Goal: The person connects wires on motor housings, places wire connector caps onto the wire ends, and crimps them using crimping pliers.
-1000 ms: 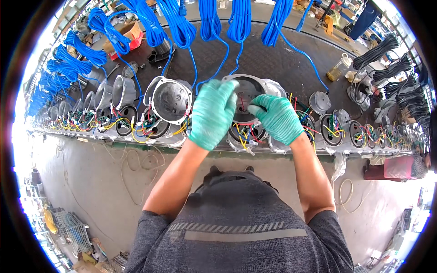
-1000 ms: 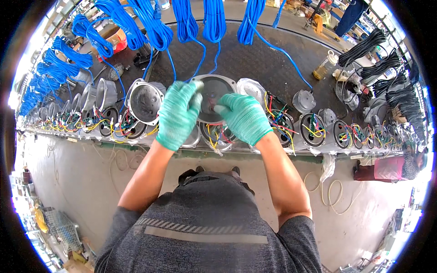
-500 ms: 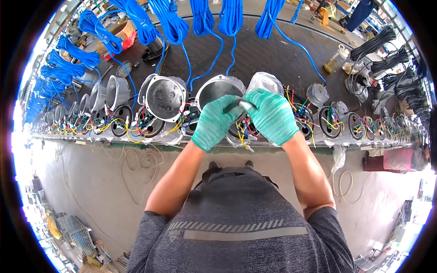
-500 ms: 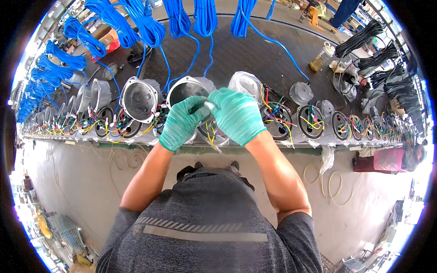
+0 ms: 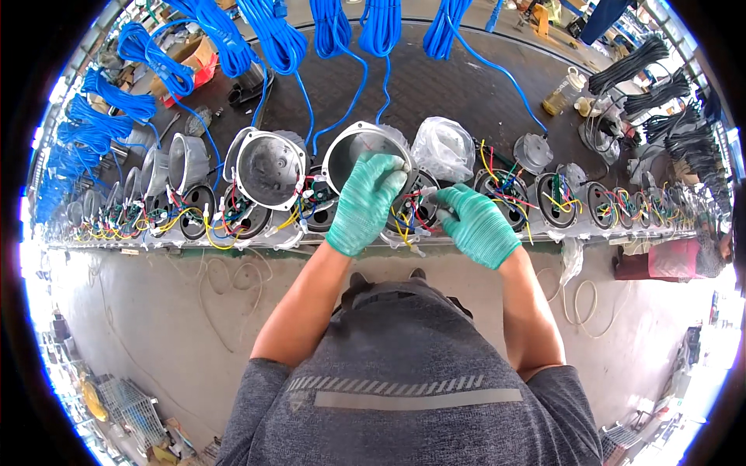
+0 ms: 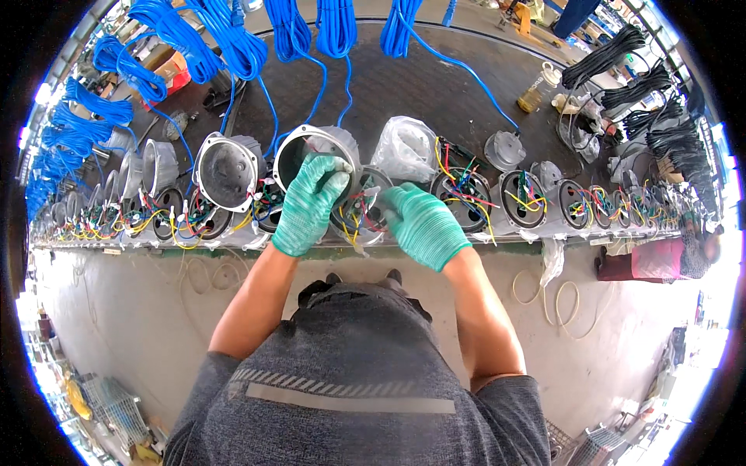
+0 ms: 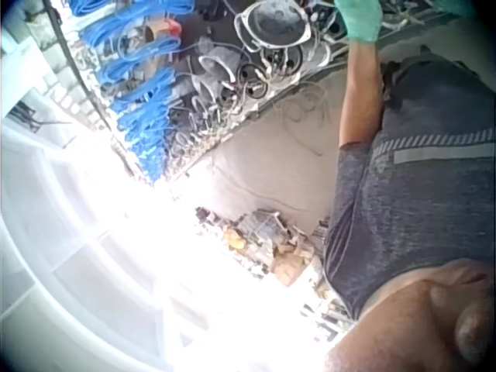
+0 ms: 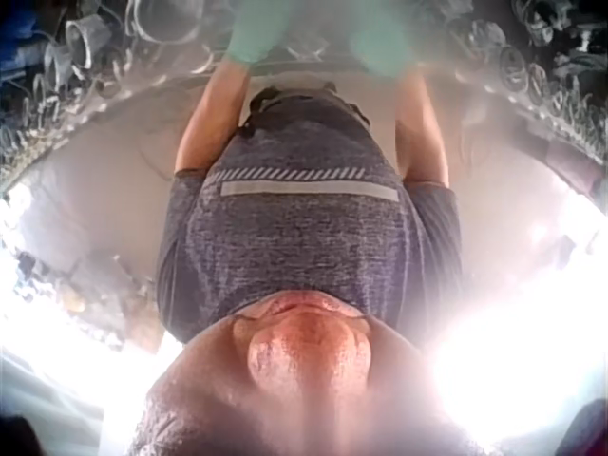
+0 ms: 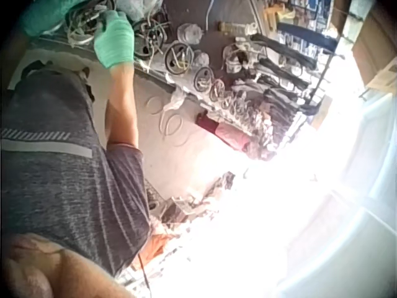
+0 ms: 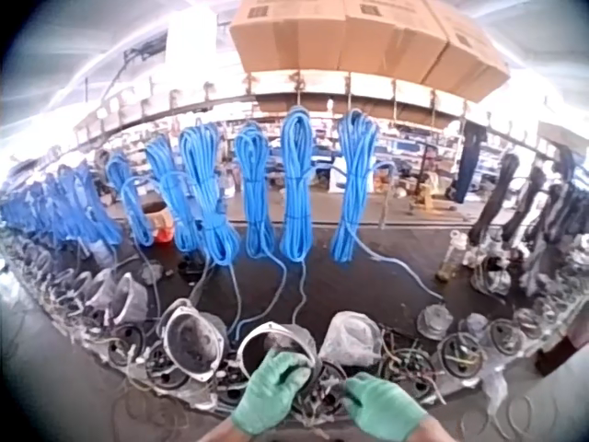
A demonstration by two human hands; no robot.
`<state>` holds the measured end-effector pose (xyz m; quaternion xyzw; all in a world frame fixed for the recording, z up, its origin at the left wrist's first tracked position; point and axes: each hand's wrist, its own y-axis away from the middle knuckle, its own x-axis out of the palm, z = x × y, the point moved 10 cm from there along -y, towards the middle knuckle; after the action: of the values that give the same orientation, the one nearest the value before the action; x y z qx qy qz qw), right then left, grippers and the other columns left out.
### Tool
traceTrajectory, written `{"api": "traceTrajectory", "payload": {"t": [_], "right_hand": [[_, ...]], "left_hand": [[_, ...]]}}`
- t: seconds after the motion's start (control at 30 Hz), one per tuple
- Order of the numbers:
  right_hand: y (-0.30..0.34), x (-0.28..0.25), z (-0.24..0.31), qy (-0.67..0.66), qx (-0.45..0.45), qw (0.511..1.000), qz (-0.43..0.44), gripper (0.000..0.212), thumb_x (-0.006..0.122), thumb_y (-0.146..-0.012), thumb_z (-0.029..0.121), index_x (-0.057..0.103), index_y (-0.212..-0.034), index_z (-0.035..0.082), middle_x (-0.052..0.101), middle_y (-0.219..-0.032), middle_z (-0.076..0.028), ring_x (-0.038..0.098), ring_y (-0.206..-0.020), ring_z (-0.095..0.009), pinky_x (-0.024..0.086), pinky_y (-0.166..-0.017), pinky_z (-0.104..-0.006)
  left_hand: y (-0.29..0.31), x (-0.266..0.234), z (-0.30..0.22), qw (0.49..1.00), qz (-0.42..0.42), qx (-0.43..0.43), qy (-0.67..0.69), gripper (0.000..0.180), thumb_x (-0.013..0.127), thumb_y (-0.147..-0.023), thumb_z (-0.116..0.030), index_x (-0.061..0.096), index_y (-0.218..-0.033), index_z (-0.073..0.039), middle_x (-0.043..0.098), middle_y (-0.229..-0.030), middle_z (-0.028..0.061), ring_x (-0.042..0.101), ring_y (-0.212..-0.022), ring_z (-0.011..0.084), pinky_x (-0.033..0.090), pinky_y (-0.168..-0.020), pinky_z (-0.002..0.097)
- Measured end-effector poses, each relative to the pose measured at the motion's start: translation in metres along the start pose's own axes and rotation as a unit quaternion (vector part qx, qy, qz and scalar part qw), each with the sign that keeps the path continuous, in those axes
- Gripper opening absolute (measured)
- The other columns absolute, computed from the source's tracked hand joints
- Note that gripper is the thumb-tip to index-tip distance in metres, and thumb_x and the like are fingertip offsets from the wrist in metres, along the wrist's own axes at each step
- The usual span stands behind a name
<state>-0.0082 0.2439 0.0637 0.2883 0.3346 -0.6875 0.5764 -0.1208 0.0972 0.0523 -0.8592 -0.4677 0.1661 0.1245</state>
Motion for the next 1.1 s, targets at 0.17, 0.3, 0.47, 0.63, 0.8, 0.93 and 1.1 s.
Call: {"api": "traceTrajectory", "payload": {"t": [0.17,0.3,0.47,0.63,0.8,0.93,1.1], "right_hand": [[0.018,0.018,-0.006,0.025,0.104,0.991,0.074,0.030,0.069,-0.100,0.033,0.071,-0.105,0.004,0.072,-0.087,-0.025,0.071,-0.086,-0.046,0.054,-0.077,-0.0548],[0.030,0.012,-0.017,-0.003,0.138,0.990,0.004,0.023,0.068,-0.102,0.029,0.071,-0.106,0.006,0.072,-0.087,-0.025,0.070,-0.085,-0.046,0.054,-0.073,-0.0536],[0.031,0.006,-0.046,-0.120,0.161,0.978,-0.063,0.017,0.066,-0.103,0.017,0.072,-0.111,0.004,0.071,-0.083,-0.021,0.067,-0.068,-0.038,0.055,-0.067,-0.0421],[0.013,-0.006,-0.057,-0.228,0.245,0.942,-0.023,0.020,0.071,-0.101,0.017,0.074,-0.110,0.000,0.069,-0.077,-0.005,0.062,-0.062,-0.009,0.050,-0.060,-0.0290],[-0.002,-0.018,-0.066,-0.205,0.233,0.948,-0.065,0.023,0.072,-0.100,0.019,0.075,-0.105,-0.003,0.071,-0.075,-0.007,0.061,-0.063,-0.012,0.051,-0.061,-0.0310],[-0.021,-0.025,-0.048,-0.109,0.183,0.972,-0.094,0.025,0.074,-0.096,0.023,0.075,-0.100,-0.002,0.077,-0.085,-0.018,0.072,-0.072,-0.026,0.056,-0.070,-0.0379],[-0.044,-0.016,-0.029,-0.048,0.116,0.988,-0.091,0.025,0.075,-0.095,0.025,0.075,-0.103,0.002,0.076,-0.094,-0.023,0.074,-0.087,-0.041,0.058,-0.078,-0.0454]], "left_hand": [[0.001,0.004,-0.013,0.998,0.035,0.037,-0.031,0.017,0.067,-0.101,0.000,0.067,-0.117,-0.002,0.068,-0.111,0.0087,0.066,-0.102,0.0208,0.053,-0.093,0.0330],[0.001,0.012,-0.014,0.995,0.056,0.064,-0.057,0.019,0.069,-0.100,0.001,0.068,-0.119,-0.003,0.069,-0.112,0.0097,0.068,-0.102,0.0225,0.054,-0.093,0.0343],[-0.002,0.020,-0.007,0.994,0.093,0.052,-0.038,0.019,0.071,-0.098,0.001,0.072,-0.116,-0.002,0.072,-0.106,0.0094,0.070,-0.100,0.0223,0.055,-0.090,0.0347],[-0.003,0.026,-0.007,0.995,0.096,0.010,0.002,0.018,0.071,-0.098,0.001,0.073,-0.115,-0.001,0.072,-0.103,0.0095,0.070,-0.098,0.0223,0.056,-0.088,0.0342],[-0.005,0.023,-0.022,0.986,0.086,0.100,-0.100,0.019,0.072,-0.096,0.001,0.074,-0.114,-0.002,0.070,-0.100,0.0107,0.069,-0.092,0.0262,0.054,-0.083,0.0362],[-0.007,0.028,-0.025,0.981,0.124,0.112,-0.097,0.018,0.074,-0.092,-0.001,0.077,-0.110,-0.003,0.066,-0.095,0.0122,0.066,-0.089,0.0288,0.053,-0.080,0.0388],[-0.010,0.037,-0.022,0.979,0.150,0.095,-0.101,0.017,0.078,-0.089,-0.004,0.080,-0.105,-0.004,0.065,-0.091,0.0131,0.065,-0.086,0.0308,0.052,-0.078,0.0403]]}}
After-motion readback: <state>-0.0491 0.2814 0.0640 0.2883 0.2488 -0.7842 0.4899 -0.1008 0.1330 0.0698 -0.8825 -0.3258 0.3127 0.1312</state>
